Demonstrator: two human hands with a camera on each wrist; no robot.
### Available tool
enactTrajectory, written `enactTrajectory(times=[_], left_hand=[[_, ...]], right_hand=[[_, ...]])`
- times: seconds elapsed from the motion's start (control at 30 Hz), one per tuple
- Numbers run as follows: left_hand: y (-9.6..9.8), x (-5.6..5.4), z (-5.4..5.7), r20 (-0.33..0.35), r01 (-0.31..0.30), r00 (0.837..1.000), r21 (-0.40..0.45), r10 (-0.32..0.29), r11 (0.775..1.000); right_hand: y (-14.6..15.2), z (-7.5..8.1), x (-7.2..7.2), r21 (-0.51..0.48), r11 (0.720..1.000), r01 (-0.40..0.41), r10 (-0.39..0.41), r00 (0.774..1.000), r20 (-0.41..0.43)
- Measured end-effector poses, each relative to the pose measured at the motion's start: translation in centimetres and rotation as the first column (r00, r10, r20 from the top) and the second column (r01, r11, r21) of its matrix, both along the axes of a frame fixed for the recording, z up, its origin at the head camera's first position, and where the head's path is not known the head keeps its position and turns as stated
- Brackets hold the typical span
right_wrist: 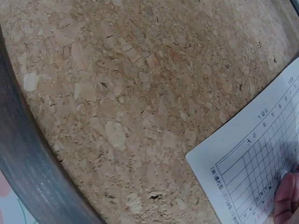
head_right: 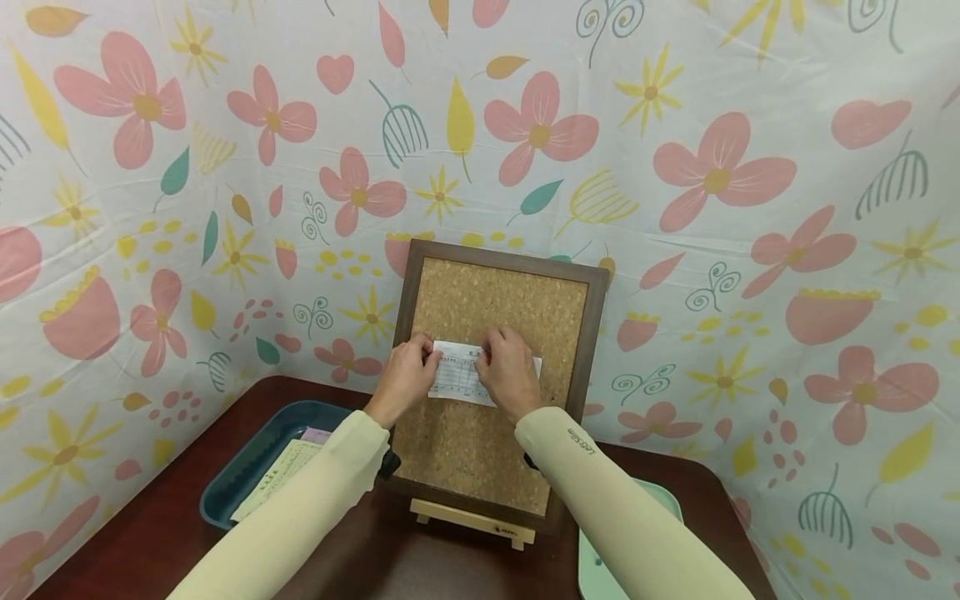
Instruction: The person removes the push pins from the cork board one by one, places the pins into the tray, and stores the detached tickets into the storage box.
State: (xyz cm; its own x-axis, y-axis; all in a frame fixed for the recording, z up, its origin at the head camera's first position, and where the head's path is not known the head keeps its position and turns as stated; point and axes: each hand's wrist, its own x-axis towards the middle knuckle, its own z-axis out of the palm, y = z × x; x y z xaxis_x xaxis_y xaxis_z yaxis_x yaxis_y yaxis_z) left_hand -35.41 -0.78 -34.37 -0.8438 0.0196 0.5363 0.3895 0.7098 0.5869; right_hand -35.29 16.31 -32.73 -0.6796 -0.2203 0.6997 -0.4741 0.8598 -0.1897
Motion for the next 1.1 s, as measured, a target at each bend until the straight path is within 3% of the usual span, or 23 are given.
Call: enactTrajectory(times=[0.23,0.43,0.87,1.1], left_hand=[[0.0,0.0,-0.1,-0.015,0.005,1.000,0.007,-0.005,1.000],[-0.1,0.1,-0.2,0.011,0.002,1.000,0.022,-0.002,1.000],[-1.2,0.7,-1.0,0.000,0.018,1.000,0.091,-0.018,0.996],[-2.7,1.0,-1.6,-0.025,0.019,1.000,0.108,-0.016,0.994]], right_hand=[[0.7,0.0,0.3,-0.034,0.997,-0.066,0.067,0.998,0.008],[2.0,-0.2,0.8,-0.034,0.992,-0.118,0.117,0.993,-0.008],[4.2,-1.3,2.2,-0.002,0.992,-0.125,0.125,0.989,-0.075],[6.0,-1.9,2.9,0.009,0.990,-0.142,0.143,0.984,-0.110]])
